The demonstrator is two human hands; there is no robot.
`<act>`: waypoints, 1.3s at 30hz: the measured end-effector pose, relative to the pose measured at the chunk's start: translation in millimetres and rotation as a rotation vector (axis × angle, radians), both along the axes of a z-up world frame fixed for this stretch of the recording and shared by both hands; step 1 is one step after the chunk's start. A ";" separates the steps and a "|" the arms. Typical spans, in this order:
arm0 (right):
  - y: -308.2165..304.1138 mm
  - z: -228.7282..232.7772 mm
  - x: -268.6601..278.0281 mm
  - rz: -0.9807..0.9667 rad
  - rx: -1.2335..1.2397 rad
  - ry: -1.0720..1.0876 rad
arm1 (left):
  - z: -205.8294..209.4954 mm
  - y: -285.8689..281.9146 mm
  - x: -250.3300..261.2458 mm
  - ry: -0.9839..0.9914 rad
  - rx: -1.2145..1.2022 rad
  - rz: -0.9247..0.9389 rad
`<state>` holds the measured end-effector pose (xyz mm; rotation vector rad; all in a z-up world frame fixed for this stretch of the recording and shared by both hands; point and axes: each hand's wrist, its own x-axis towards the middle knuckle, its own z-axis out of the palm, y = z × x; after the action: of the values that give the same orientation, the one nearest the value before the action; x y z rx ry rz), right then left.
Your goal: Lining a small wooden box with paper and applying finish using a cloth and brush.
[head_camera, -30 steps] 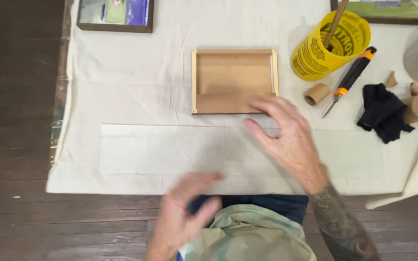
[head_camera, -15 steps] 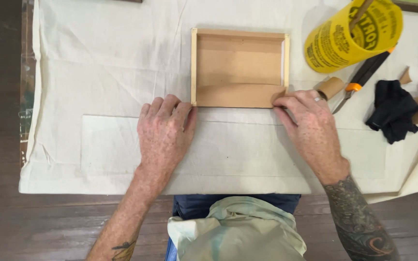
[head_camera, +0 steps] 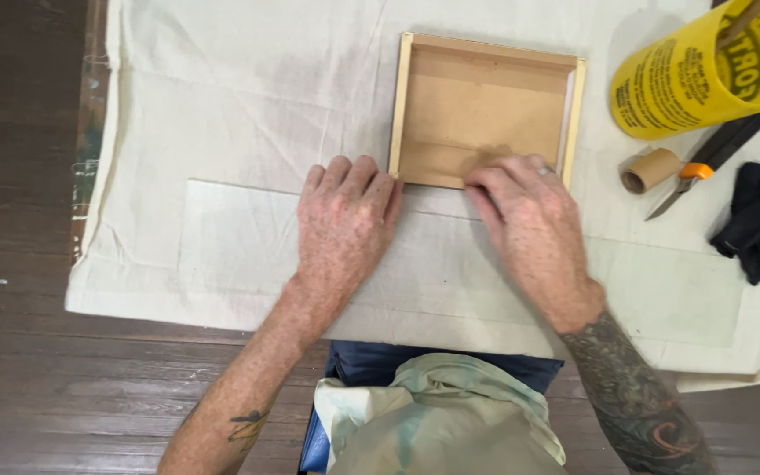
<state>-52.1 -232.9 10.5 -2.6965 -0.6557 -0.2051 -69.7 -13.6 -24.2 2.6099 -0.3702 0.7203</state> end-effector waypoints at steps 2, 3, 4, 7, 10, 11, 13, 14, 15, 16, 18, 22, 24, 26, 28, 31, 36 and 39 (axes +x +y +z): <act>22.0 2.0 2.3 0.034 0.037 0.038 | 1.4 -2.1 -0.4 -0.006 0.013 0.001; 31.5 -2.0 4.2 0.034 0.038 0.038 | 1.7 -1.5 -0.7 -0.006 0.014 0.002; 40.6 -5.9 6.2 0.069 0.048 0.021 | 1.8 -1.4 -0.9 -0.015 0.031 0.005; 48.1 -5.9 9.1 0.112 0.041 0.017 | -0.4 -3.2 -1.3 -0.032 0.058 0.004; 35.2 1.3 9.1 0.108 0.016 0.059 | -0.6 -3.0 -0.6 -0.041 0.069 0.003; 28.9 3.5 8.3 0.094 0.002 0.094 | -0.2 -2.6 -1.0 -0.038 0.066 0.004; 38.0 9.3 8.8 0.096 -0.011 0.076 | -2.6 -1.5 0.0 -0.038 0.059 -0.003; 40.5 12.4 9.0 0.095 -0.027 0.058 | -3.4 -2.7 1.2 -0.037 0.048 -0.012; 49.2 6.4 9.5 0.075 -0.028 0.055 | -0.9 1.1 0.1 -0.041 0.047 -0.032; 56.5 0.1 11.3 0.105 -0.002 0.045 | 1.5 3.6 0.1 -0.022 0.075 -0.039; 56.9 -7.0 12.2 0.096 -0.002 0.034 | 3.6 -0.4 1.2 -0.007 0.079 -0.083; 41.7 -11.1 12.2 0.091 -0.044 -0.024 | 7.2 -2.8 -0.3 0.015 0.201 -0.031; 25.5 -3.3 7.2 0.088 -0.063 -0.033 | 8.2 -3.2 -2.8 0.027 0.233 -0.010; 6.1 14.8 1.9 0.084 -0.172 -0.058 | 11.9 -2.6 -1.0 0.032 0.247 -0.009; -26.5 12.4 2.4 0.065 -0.183 -0.034 | 12.0 -4.0 0.9 0.006 0.245 -0.013; -69.9 4.7 3.0 0.031 -0.219 0.019 | 12.9 -0.8 3.4 -0.012 0.258 -0.025; -73.4 31.6 10.8 -0.006 -0.282 0.221 | 24.6 -0.9 13.9 0.008 0.307 -0.035; -72.7 23.9 17.3 -0.017 -0.331 0.227 | 25.7 -0.2 19.9 0.052 0.276 -0.072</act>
<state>-34.8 -305.5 34.5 -2.9766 -0.6457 0.2226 -49.8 -13.9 1.5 2.8484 -0.5821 0.6130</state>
